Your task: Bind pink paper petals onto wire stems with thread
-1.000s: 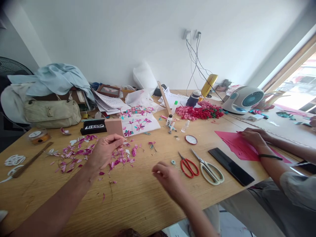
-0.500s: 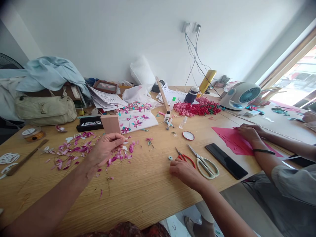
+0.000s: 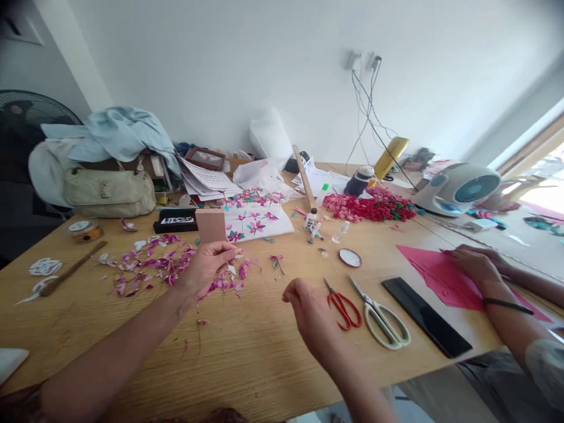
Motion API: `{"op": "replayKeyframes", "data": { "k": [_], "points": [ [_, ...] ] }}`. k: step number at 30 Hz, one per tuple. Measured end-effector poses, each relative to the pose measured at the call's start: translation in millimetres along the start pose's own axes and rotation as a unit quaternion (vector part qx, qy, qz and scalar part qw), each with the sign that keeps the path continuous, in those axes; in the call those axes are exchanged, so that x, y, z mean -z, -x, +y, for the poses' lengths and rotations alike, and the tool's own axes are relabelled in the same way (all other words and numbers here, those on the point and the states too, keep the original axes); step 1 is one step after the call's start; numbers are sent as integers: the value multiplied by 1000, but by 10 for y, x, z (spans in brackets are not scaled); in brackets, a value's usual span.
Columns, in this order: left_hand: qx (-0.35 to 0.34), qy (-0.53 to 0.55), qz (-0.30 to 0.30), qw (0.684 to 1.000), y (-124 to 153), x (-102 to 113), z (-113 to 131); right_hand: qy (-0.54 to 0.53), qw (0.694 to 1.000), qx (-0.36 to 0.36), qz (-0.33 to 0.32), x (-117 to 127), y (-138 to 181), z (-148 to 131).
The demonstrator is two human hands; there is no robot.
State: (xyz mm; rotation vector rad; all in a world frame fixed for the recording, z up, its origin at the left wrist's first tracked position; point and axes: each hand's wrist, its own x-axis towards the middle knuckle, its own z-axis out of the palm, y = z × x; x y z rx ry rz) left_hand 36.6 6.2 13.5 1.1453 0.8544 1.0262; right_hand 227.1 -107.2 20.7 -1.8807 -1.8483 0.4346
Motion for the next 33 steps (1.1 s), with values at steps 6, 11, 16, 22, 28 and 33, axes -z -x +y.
{"op": "replayKeyframes", "data": {
  "k": [6, 11, 16, 22, 28, 33],
  "points": [
    [-18, -2, 26, 1000, -8, -107, -9, 26, 997, 38, 70, -404, -250, -401],
    [-4, 53, 47, 997, -47, -89, -57, -42, 991, 59, 116, -660, -427, -512],
    [-1, 100, 30, 995, -61, -64, -80, -114, 986, 25, 121, -753, -515, -570],
    [-1, 135, 27, 991, -79, -47, -119, -161, 979, 28, 121, -823, -546, -573],
    [-18, 119, 50, 991, -93, -11, -143, -212, 970, 27, 120, -899, -543, -528],
    [-12, 96, 46, 994, -85, 0, -167, -162, 975, 33, 146, -850, -516, -487]
  ]
}}
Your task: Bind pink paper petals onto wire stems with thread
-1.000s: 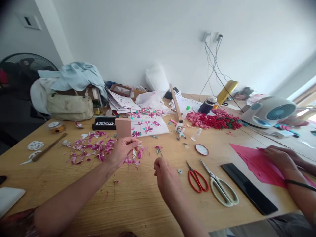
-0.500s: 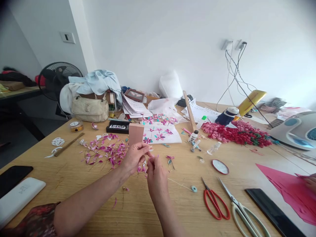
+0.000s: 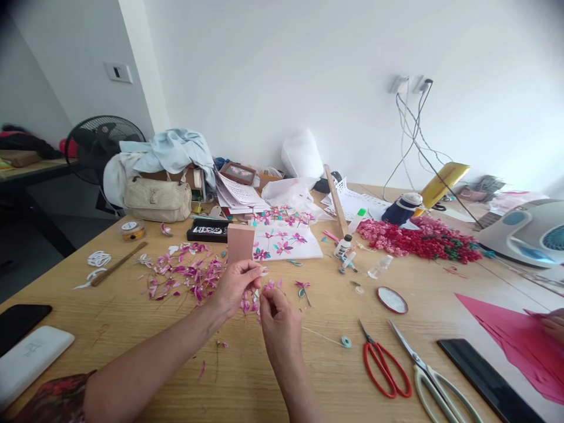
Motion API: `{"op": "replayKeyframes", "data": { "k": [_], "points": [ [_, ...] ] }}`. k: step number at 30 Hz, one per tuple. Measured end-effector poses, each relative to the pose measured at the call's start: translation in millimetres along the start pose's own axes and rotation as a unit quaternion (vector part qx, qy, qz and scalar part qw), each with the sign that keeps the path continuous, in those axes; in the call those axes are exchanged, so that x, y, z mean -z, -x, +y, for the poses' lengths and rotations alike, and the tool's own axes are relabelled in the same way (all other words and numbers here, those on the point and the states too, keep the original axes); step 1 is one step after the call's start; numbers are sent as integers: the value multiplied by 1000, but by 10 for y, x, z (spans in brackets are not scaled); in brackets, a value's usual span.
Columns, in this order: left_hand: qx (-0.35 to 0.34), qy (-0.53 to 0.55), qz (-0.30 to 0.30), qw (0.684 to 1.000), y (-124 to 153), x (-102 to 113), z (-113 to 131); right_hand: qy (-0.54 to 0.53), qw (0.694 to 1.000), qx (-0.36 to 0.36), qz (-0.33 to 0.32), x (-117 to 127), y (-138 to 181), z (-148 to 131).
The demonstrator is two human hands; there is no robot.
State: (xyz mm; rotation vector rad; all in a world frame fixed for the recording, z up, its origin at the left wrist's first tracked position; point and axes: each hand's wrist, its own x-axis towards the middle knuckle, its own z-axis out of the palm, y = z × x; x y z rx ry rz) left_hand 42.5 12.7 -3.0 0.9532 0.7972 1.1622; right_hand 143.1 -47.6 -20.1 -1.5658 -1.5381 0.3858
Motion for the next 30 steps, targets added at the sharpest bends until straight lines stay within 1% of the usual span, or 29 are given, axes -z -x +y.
{"op": "replayKeyframes", "data": {
  "k": [5, 9, 12, 15, 17, 19, 21, 24, 27, 30],
  "points": [
    [4, -18, -20, 1000, 35, -7, -45, 12, 1000, 4, 13, 112, -15, -33],
    [5, -30, -35, 999, 56, -13, -36, 22, 1000, 1, 19, 235, -19, -40],
    [11, -45, -39, 998, 63, -2, 4, 33, 999, 21, 1, 468, -53, -87],
    [26, -66, -55, 996, 79, 12, 62, 62, 993, 80, -62, 806, -163, -221],
    [31, -85, -72, 993, 99, 13, 105, 116, 977, 119, -131, 1009, -275, -344],
    [34, -104, -89, 990, 125, 8, 146, 169, 958, 159, -171, 1140, -399, -465],
    [38, -116, -106, 987, 149, 2, 180, 212, 936, 201, -197, 1190, -511, -561],
    [42, -127, -120, 984, 173, 1, 217, 270, 901, 255, -225, 1158, -623, -640],
    [38, -129, -127, 983, 184, 4, 245, 320, 870, 282, -245, 1087, -662, -655],
    [40, -122, -127, 984, 195, -5, 271, 335, 857, 297, -257, 1034, -661, -640]
  ]
}}
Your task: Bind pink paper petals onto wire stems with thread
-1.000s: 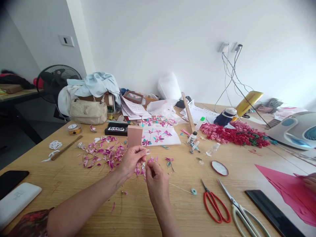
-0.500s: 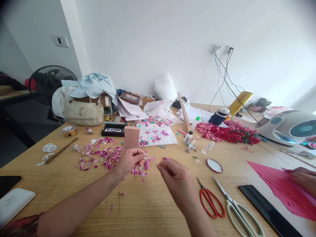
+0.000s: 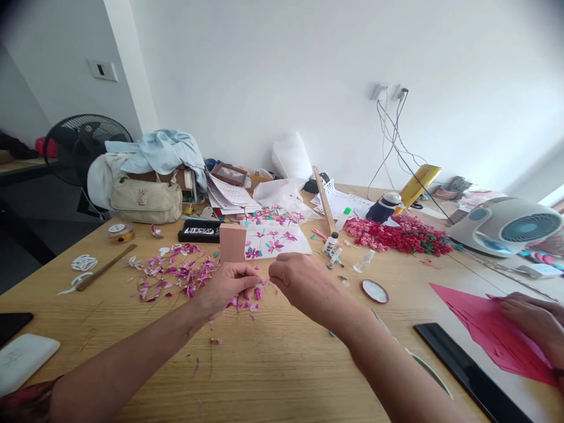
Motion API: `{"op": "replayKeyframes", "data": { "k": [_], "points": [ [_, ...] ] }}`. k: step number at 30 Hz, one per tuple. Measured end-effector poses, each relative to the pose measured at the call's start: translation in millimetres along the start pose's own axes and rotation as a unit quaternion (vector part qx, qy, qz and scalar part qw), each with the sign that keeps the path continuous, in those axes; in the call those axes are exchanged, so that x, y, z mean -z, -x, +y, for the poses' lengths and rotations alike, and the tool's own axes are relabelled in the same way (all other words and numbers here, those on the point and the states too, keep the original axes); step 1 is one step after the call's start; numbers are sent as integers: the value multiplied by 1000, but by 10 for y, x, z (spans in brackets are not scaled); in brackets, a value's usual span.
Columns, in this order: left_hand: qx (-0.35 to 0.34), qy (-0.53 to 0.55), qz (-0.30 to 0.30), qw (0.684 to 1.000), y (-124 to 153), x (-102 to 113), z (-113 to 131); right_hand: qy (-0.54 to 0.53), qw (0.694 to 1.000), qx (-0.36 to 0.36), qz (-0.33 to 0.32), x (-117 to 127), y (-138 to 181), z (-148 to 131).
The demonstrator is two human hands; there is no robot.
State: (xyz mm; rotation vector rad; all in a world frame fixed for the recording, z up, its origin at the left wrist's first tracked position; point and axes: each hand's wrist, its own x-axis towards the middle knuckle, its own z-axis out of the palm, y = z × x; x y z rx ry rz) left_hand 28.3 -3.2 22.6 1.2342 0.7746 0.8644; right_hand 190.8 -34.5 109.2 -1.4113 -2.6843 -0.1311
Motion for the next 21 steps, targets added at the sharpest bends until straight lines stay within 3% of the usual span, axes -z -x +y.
{"op": "replayKeyframes", "data": {
  "k": [6, 21],
  "points": [
    [0, 5, 29, 1000, 14, -40, 52, -25, 999, 5, 20, -72, -39, 2],
    [-21, 8, 18, 1000, -30, 21, -2, -65, 998, -6, 12, -82, -95, -53]
  ]
}}
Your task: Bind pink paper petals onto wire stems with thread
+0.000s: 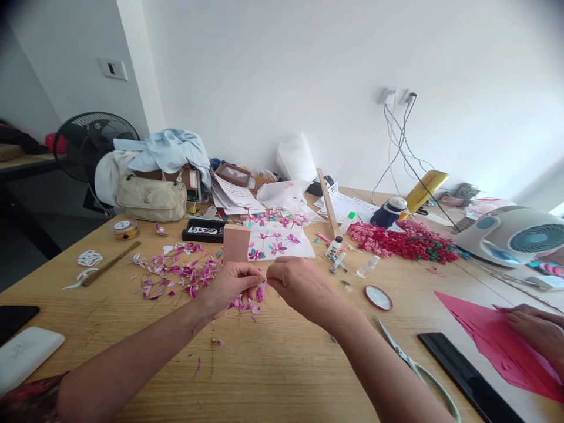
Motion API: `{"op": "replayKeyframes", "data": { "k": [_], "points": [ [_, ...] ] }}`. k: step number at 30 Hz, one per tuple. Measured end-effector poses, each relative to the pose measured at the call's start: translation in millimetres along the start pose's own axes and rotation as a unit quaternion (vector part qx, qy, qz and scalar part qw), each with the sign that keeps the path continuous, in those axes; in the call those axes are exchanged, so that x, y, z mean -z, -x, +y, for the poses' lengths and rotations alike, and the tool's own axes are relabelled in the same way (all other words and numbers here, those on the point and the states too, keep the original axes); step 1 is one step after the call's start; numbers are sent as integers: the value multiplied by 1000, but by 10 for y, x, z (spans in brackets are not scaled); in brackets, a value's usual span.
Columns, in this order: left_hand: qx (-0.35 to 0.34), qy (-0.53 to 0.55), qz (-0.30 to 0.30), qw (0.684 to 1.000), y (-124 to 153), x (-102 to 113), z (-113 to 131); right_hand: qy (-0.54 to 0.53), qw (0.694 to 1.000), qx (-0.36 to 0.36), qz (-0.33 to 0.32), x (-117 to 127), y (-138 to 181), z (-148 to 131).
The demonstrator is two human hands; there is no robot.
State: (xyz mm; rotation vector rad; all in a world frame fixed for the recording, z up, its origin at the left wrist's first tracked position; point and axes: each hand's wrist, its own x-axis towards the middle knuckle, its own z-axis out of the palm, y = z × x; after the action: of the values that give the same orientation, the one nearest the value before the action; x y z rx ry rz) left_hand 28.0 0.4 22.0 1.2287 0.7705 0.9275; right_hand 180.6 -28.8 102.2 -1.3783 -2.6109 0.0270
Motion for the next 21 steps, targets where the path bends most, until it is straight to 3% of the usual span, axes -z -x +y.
{"op": "replayKeyframes", "data": {
  "k": [21],
  "points": [
    [12, 8, -13, 1000, 6, 37, -46, 31, 999, 0, -10, -93, -98, 20]
  ]
}}
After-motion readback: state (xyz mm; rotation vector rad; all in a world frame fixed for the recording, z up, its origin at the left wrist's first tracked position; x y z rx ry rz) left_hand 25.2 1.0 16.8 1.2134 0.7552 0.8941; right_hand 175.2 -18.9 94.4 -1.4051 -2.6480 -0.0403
